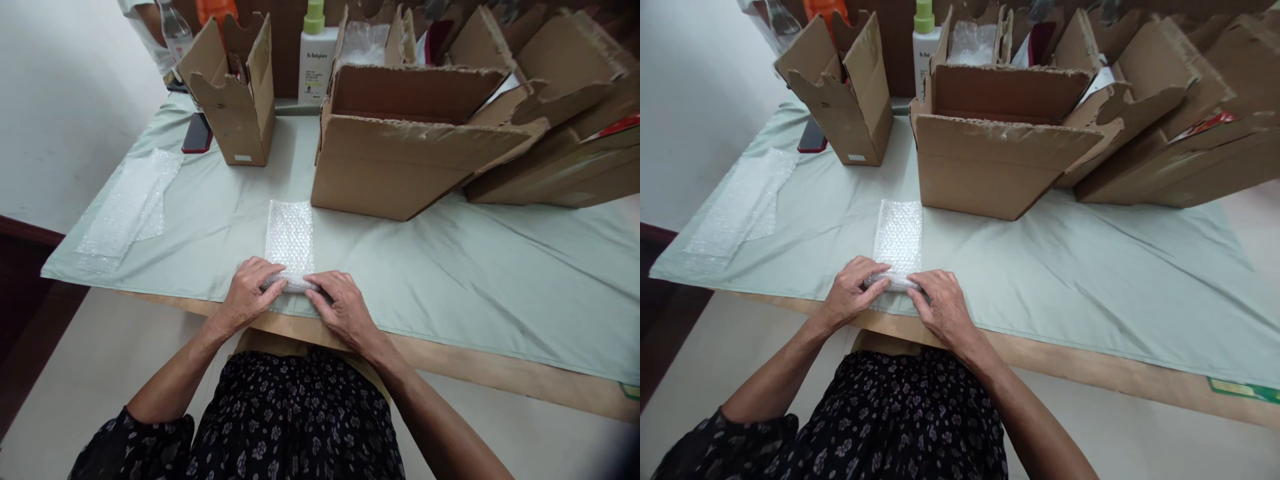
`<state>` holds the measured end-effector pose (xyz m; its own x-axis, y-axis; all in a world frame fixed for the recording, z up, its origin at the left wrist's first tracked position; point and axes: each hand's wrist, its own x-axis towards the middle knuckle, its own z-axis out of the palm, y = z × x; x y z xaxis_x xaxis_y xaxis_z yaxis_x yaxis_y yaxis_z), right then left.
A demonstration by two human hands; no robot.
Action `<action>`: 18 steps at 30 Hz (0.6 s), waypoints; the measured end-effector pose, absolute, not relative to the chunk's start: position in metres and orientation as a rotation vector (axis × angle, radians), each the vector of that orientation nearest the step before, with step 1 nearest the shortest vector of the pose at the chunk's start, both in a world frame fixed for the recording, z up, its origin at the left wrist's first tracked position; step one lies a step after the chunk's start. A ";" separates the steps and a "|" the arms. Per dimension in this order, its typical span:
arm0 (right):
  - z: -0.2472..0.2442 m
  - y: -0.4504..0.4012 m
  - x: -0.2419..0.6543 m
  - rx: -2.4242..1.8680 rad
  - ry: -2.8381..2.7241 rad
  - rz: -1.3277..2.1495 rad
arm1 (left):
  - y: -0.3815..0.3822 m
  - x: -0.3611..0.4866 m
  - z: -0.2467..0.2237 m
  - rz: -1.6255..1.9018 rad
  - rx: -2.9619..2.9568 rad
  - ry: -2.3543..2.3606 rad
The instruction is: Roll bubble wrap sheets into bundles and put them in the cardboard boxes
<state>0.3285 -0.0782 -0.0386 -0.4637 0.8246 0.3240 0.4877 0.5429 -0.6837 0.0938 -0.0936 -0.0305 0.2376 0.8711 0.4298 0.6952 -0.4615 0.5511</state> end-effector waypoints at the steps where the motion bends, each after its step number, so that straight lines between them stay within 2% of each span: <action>1: -0.039 -0.078 0.328 -1.057 -2.136 0.669 | -0.093 0.094 -0.030 1.035 2.264 1.470; 11: -0.042 -0.084 0.325 -1.086 -2.154 0.436 | -0.092 0.096 -0.031 1.024 2.212 1.530; 18: -0.044 -0.082 0.326 -1.057 -2.173 0.404 | -0.091 0.097 -0.032 1.025 2.223 1.544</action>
<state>0.3263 -0.0822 -0.0440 -0.4410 0.7823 0.4399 0.5720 0.6227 -0.5339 0.0970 -0.0906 -0.0323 0.1925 0.8938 0.4051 0.7207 -0.4089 0.5598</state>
